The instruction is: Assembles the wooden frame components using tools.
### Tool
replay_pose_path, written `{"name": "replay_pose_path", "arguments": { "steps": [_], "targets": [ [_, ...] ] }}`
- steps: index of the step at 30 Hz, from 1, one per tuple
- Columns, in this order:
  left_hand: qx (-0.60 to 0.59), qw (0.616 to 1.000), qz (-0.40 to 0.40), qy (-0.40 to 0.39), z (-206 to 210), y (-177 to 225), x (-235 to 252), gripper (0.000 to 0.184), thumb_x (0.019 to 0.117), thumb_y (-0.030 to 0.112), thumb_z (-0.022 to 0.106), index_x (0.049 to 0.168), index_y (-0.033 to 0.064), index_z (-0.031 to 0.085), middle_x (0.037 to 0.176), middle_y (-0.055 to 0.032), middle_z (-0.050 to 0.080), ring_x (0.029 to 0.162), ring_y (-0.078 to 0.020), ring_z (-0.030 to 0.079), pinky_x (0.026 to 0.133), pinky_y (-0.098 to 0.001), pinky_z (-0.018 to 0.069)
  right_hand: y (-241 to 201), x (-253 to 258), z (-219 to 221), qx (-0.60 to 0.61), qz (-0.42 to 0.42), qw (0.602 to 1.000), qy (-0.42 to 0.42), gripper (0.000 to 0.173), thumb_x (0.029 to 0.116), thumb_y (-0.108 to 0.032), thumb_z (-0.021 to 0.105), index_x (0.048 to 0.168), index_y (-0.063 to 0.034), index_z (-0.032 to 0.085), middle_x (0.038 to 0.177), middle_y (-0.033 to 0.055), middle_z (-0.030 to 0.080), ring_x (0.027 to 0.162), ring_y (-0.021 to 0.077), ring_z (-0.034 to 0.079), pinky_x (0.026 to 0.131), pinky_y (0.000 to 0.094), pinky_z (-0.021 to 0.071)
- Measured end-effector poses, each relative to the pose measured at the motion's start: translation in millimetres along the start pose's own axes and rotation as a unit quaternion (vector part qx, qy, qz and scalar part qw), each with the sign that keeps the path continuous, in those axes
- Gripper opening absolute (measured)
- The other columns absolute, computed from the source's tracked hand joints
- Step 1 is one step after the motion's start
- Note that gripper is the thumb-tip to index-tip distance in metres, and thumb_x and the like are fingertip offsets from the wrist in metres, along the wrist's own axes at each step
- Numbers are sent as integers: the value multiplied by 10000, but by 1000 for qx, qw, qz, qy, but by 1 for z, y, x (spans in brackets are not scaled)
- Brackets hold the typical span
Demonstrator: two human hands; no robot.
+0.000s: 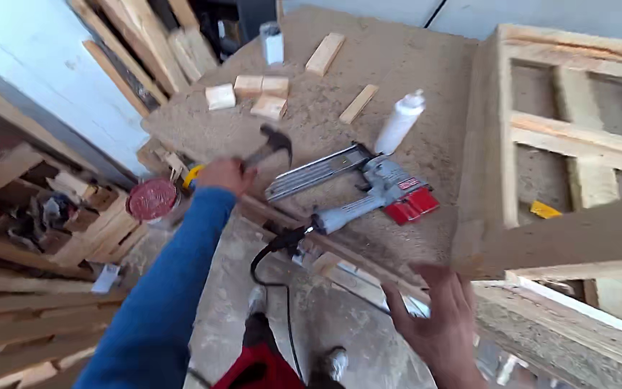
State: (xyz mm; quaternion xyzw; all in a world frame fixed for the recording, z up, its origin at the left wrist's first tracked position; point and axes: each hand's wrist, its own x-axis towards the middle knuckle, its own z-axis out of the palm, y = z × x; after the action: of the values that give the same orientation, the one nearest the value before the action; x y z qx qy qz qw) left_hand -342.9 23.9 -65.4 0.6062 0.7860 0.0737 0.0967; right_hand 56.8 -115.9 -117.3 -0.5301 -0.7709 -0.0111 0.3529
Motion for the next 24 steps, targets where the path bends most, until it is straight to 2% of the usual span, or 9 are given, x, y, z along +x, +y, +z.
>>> {"name": "replay_pose_path", "arguments": {
  "steps": [4,6,8,10,13,16,21,23,24],
  "targets": [
    [-96,976,185,-62,0,-53,100,456,1065,437,491,1261,81,698,1220,-192,699,1174,-375,656,1033,-628,477,-60,120,107,7,42,990,-131,843,916,-593,655,1496,-22,435,1442,254,520,1330,422,511,1083,610,431],
    [-220,946,236,1,-18,-104,112,404,1071,367,499,1254,59,686,1247,-148,687,1174,-264,657,1059,-495,494,-66,165,157,16,75,984,-161,933,951,-628,585,1596,-36,263,1576,268,375,1454,409,389,1175,591,342],
    [-379,895,170,159,-3,-185,102,398,1076,339,491,1234,29,684,1146,-98,723,1051,-155,699,971,-373,570,-63,189,200,14,113,973,-199,979,978,-646,505,1625,-15,130,1635,289,255,1520,385,295,1236,554,278],
    [-448,840,-34,304,74,-258,72,445,1100,322,417,1201,-61,619,1008,-133,696,873,-160,685,819,-368,593,-53,177,224,-36,109,969,-219,959,984,-663,489,1640,-67,123,1672,236,207,1544,365,246,1242,555,253],
    [-439,853,-283,20,260,-272,21,457,1101,293,404,1342,-63,561,1177,-247,679,1067,-327,686,985,-515,538,-56,177,239,-97,94,962,-237,988,966,-667,517,1644,-90,90,1677,235,173,1546,391,214,1240,588,223],
    [-431,838,-156,-297,388,-195,23,346,1024,157,537,1312,-8,635,1323,-242,631,1239,-386,615,1066,-584,481,-68,188,248,-101,82,957,-258,946,992,-588,482,1631,-23,73,1648,285,212,1525,357,285,1238,519,281],
    [-478,809,-165,-299,464,-113,110,453,989,249,618,1373,10,587,1351,-246,618,1278,-389,592,1081,-583,469,-84,191,256,-81,79,964,-241,1002,968,-591,510,1567,105,110,1560,351,287,1443,233,394,1180,361,379],
    [-467,793,-221,-324,442,-116,138,498,990,257,636,1364,-66,576,1364,-294,598,1297,-419,570,1100,-579,439,-66,188,254,-87,51,970,-220,1046,959,-671,486,1554,117,140,1547,326,319,1429,190,407,1162,328,400],
    [-453,741,-239,-435,404,-135,158,549,1054,250,557,1490,-61,434,1526,-264,463,1437,-375,438,1191,-518,340,-55,186,251,-88,35,971,-219,1053,957,-697,477,1554,107,153,1554,304,325,1439,166,400,1169,312,390]
  ]
}}
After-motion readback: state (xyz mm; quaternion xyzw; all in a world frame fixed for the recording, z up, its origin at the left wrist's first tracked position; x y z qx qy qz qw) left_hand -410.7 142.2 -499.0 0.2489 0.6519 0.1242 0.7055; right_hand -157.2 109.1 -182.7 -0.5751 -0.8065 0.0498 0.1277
